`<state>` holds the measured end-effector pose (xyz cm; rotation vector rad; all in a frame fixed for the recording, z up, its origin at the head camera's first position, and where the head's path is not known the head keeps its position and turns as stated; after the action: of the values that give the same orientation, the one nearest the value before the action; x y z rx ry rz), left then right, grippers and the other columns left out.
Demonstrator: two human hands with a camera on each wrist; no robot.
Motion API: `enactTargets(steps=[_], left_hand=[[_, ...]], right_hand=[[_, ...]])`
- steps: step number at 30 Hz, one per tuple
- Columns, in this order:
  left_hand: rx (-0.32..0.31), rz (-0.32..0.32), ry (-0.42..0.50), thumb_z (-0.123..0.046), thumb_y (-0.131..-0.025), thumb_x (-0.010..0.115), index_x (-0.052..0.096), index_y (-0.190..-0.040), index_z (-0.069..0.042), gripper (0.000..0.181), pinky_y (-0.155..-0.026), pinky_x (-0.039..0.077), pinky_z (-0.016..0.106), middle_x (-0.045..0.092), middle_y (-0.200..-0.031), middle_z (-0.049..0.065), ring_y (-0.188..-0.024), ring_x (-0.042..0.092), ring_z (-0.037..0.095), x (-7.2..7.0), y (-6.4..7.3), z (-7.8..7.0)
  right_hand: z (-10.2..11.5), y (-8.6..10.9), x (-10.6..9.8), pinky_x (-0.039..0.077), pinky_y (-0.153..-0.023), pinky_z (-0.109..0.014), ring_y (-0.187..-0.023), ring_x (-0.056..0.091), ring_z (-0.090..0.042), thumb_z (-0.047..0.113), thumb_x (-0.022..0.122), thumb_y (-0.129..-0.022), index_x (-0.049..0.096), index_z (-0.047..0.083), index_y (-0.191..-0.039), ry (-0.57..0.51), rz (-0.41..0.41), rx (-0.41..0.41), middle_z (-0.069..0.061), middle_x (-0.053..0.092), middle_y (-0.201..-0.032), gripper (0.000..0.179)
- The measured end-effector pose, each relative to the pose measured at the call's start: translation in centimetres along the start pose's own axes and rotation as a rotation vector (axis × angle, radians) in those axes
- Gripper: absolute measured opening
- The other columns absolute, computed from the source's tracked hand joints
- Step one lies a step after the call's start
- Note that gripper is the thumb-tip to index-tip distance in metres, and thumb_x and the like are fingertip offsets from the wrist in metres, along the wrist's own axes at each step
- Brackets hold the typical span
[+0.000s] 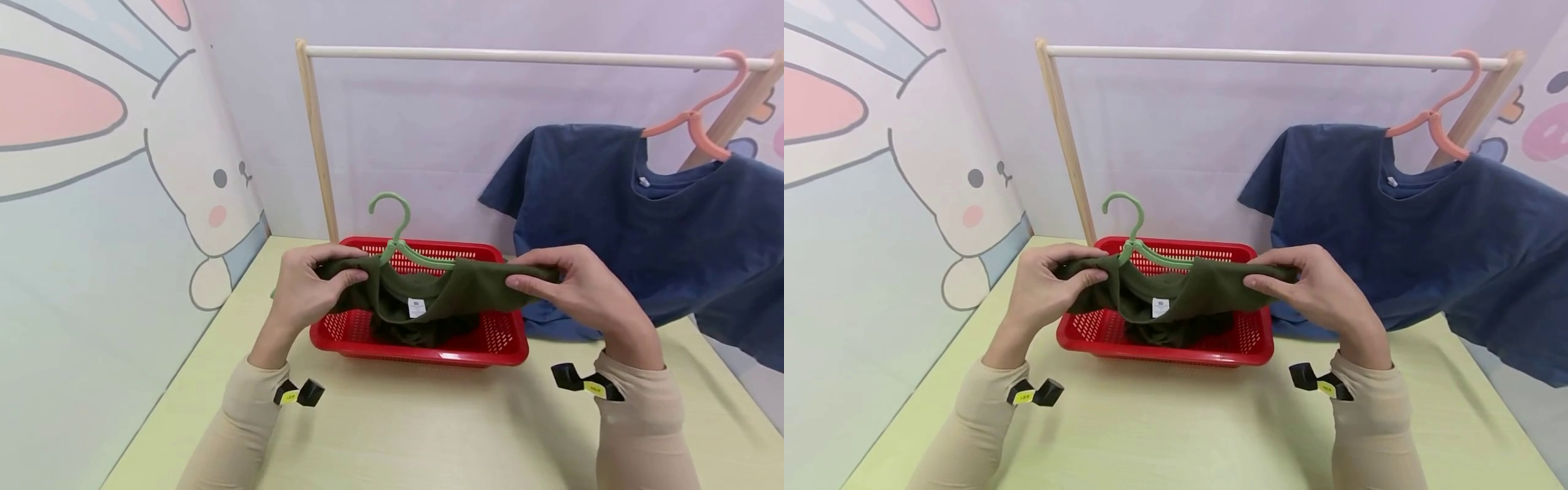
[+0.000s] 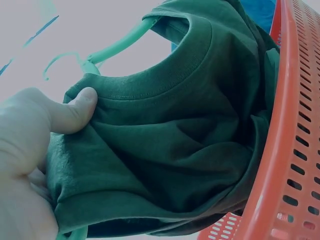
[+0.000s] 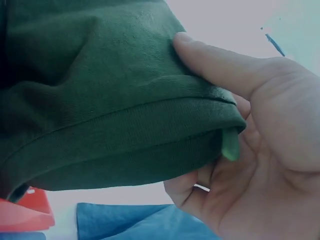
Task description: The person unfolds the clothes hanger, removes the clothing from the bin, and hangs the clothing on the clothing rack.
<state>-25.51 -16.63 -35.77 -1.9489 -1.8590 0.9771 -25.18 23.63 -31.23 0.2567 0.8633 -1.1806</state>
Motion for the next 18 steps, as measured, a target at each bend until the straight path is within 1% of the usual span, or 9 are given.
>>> enactTargets(steps=[6, 9, 12, 14, 18], left_hand=[[0.002, 0.014, 0.009, 0.002, -0.086, 0.095, 0.089, -0.107, -0.012, 0.026, -0.082, 0.065, 0.027, 0.085, -0.099, 0.001, -0.088, 0.080, 0.017, 0.0, 0.0, -0.1], [0.000, 0.014, 0.018, 0.002, -0.086, 0.094, 0.089, -0.108, -0.012, 0.026, -0.082, 0.065, 0.028, 0.085, -0.100, 0.001, -0.089, 0.080, 0.018, -0.1, 0.0, -0.2], [-0.003, 0.006, 0.013, 0.001, -0.086, 0.095, 0.089, -0.109, -0.012, 0.027, -0.083, 0.065, 0.028, 0.085, -0.102, 0.000, -0.090, 0.080, 0.017, -0.1, 0.0, -0.3], [-0.003, 0.001, 0.005, -0.002, -0.087, 0.096, 0.089, -0.112, -0.011, 0.028, -0.085, 0.065, 0.028, 0.085, -0.105, 0.000, -0.094, 0.080, 0.017, -0.2, -0.1, -0.4], [-0.005, -0.007, -0.036, -0.006, -0.087, 0.097, 0.087, -0.119, -0.009, 0.034, -0.088, 0.064, 0.025, 0.085, -0.112, 0.001, -0.102, 0.080, 0.014, -0.4, -0.2, -0.2]], right_hand=[[0.0, -0.5, 0.8, 0.056, -0.059, -0.028, -0.068, 0.066, -0.021, 0.012, 0.089, -0.097, 0.088, 0.015, -0.110, -0.071, -0.014, -0.024, -0.005, 0.076, -0.088, 0.013], [0.1, -0.7, 1.2, 0.053, -0.056, -0.028, -0.067, 0.065, -0.020, 0.006, 0.087, -0.097, 0.088, 0.011, -0.108, -0.120, -0.049, -0.052, -0.007, 0.075, -0.085, 0.012], [0.2, -0.8, 1.2, 0.048, -0.053, -0.031, -0.064, 0.061, -0.020, 0.004, 0.086, -0.098, 0.087, 0.009, -0.106, -0.150, -0.092, -0.069, -0.008, 0.072, -0.081, 0.010], [0.2, -0.7, 1.2, 0.045, -0.051, -0.033, -0.063, 0.058, -0.021, 0.004, 0.085, -0.098, 0.087, 0.008, -0.105, -0.160, -0.114, -0.066, -0.008, 0.071, -0.080, 0.009], [0.1, -0.6, 0.8, 0.043, -0.050, -0.035, -0.064, 0.056, -0.022, 0.007, 0.086, -0.099, 0.086, 0.008, -0.104, -0.169, -0.160, -0.020, -0.008, 0.071, -0.081, 0.006]])
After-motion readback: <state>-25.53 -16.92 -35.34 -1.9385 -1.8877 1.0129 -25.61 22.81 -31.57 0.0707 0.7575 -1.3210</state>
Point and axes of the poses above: each hand's wrist, its own y-axis away from the middle knuckle, its own x-axis out of the palm, z = x × y, the point moved 2 cm from there along -y, towards the middle knuckle
